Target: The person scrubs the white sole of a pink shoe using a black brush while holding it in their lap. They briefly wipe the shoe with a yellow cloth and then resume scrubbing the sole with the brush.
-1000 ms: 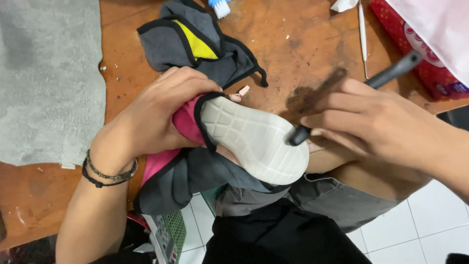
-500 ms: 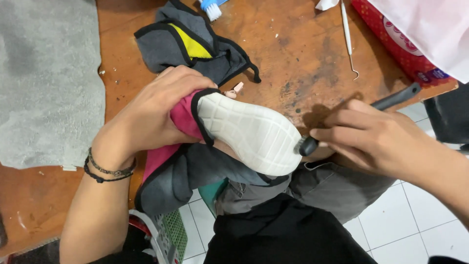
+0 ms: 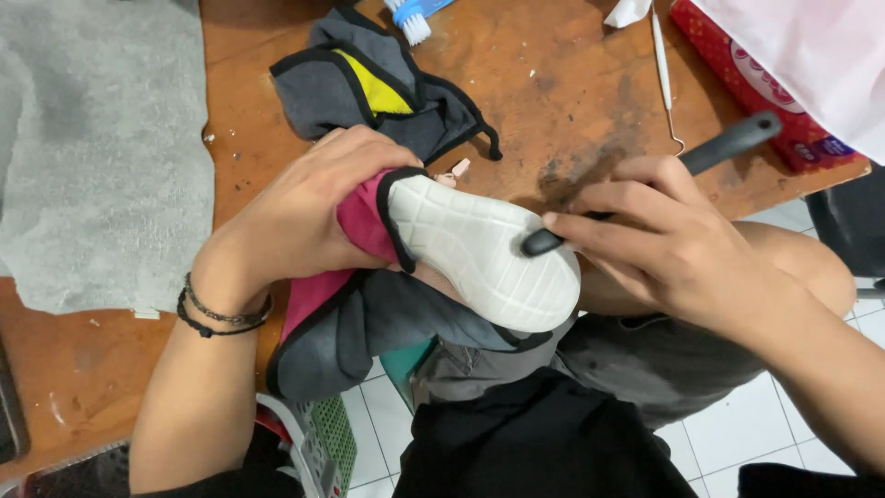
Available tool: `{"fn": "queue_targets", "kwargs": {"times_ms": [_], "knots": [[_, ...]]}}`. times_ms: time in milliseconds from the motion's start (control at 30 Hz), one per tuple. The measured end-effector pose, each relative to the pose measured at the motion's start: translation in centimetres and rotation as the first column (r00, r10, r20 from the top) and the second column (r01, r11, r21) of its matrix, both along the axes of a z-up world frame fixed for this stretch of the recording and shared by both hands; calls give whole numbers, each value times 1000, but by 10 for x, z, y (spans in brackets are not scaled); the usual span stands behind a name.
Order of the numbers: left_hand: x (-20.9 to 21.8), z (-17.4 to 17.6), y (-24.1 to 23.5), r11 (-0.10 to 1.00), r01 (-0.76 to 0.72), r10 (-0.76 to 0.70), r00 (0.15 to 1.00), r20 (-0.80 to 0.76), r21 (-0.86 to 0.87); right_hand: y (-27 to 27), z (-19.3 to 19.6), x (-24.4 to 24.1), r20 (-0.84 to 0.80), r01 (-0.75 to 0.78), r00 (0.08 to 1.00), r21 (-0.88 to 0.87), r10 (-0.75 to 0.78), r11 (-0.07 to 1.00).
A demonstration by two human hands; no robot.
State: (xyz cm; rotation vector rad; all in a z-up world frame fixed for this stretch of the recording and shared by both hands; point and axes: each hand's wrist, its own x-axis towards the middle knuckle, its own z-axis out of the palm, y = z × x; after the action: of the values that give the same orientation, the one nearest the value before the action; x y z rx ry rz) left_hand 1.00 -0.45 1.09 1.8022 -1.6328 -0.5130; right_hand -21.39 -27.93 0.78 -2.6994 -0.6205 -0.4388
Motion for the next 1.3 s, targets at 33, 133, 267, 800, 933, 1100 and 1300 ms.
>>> {"fn": "queue_targets", "kwargs": {"times_ms": [33,133,267,800,933,1100,1300], "knots": [[1,0,0,1000,1,-1,1000,-12,3,0,-1,-9,-12,1,1000,3,-1,1000],[1,-4,1,1000,1,-1,1000,-20,-1,-1,-8,-35,-97,42,995,67,-35,997],[2,-5,1,1000,7,-7,1000,-9,-29,6,-33,-68,-24,69,997,101,-67,993],[0,-3,-2,984,-150,148,989,26,99,37,-48,-57,101,341,913,342,-395,875],[-3,-3,-3,981,-168,166,986,25,100,19,-61,-62,130,353,905,301,-405,886],[-3,-2,-6,966,-213,211,977,29,145,18,-79,-71,177,336,897,320,-404,886],[-1,-2,-7,979,-161,156,987,49,123,13,-84,-69,275,221,909,317,-312,922]]}}
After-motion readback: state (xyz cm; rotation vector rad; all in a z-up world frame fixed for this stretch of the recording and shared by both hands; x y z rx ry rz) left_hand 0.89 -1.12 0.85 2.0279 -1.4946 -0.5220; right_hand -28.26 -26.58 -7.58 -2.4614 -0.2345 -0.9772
